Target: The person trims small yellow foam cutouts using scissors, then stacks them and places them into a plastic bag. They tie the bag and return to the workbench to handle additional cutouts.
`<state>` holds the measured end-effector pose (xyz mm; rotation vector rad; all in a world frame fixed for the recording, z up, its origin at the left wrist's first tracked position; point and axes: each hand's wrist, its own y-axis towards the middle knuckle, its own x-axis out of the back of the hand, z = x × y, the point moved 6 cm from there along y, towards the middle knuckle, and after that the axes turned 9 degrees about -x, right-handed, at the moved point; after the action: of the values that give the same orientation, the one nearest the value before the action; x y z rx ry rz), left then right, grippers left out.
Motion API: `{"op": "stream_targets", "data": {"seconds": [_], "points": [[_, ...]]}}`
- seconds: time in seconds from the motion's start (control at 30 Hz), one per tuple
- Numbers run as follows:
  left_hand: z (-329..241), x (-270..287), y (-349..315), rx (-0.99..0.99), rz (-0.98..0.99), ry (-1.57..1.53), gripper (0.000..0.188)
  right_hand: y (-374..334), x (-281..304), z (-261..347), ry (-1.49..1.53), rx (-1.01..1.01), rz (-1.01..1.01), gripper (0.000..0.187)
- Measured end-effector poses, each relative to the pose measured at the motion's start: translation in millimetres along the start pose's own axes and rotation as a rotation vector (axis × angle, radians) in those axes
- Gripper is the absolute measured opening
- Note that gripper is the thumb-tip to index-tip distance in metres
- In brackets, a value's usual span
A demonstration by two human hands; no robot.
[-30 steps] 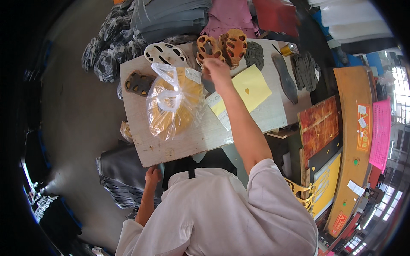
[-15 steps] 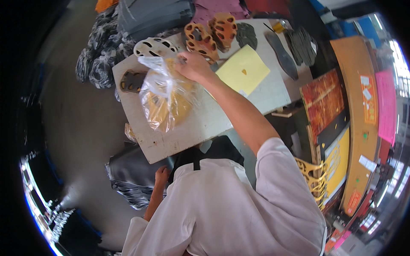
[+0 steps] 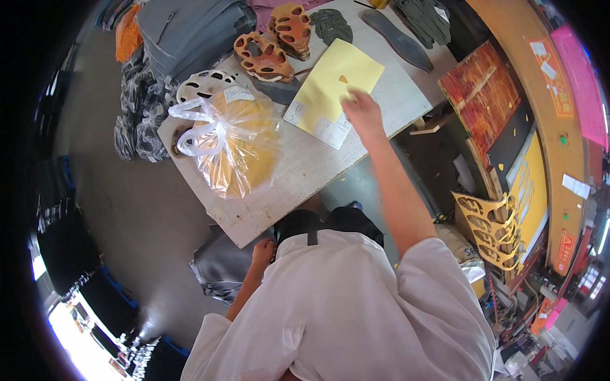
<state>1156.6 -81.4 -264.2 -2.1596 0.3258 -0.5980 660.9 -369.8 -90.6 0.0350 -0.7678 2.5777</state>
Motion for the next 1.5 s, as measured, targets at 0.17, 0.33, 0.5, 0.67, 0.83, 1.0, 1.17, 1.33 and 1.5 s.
{"op": "stream_targets", "data": {"seconds": [0.17,0.33,0.5,0.67,0.83,1.0,1.17,1.33,1.5], "points": [[-17.8,-9.4,25.0,-0.156,0.106,0.339,0.040,-99.3,129.3,-234.4,-0.710,-0.221,-0.118,0.042],[-76.1,-24.4,23.8,-0.287,0.296,0.550,0.041,-281.4,192.9,-436.8,-0.873,-0.482,0.211,0.022],[-116.9,-68.6,-4.2,-0.200,0.372,0.512,0.055,-431.6,198.0,-591.5,-0.889,-0.451,-0.007,0.025],[-112.9,-127.7,-17.7,-0.289,0.494,0.799,0.072,-510.9,173.6,-704.4,0.143,-0.762,-0.408,0.024],[-105.2,-152.4,-18.7,-0.451,0.425,0.969,0.069,-534.0,159.1,-736.9,0.244,-0.776,-0.464,0.022],[-118.1,-165.2,-40.6,-0.553,0.332,0.874,0.064,-527.3,167.6,-773.2,0.280,-0.666,-0.466,0.021],[-123.8,-166.7,-48.5,-0.475,0.346,0.878,0.060,-519.5,177.1,-777.7,0.347,-0.737,-0.591,0.016],[-115.3,-162.1,-47.1,-0.388,0.321,0.720,0.054,-519.4,186.6,-733.3,0.355,-0.767,-0.569,0.014],[-125.6,-171.9,-44.6,-0.257,0.325,0.385,0.049,-509.3,208.9,-693.7,0.343,-0.746,-0.536,0.013]]}}
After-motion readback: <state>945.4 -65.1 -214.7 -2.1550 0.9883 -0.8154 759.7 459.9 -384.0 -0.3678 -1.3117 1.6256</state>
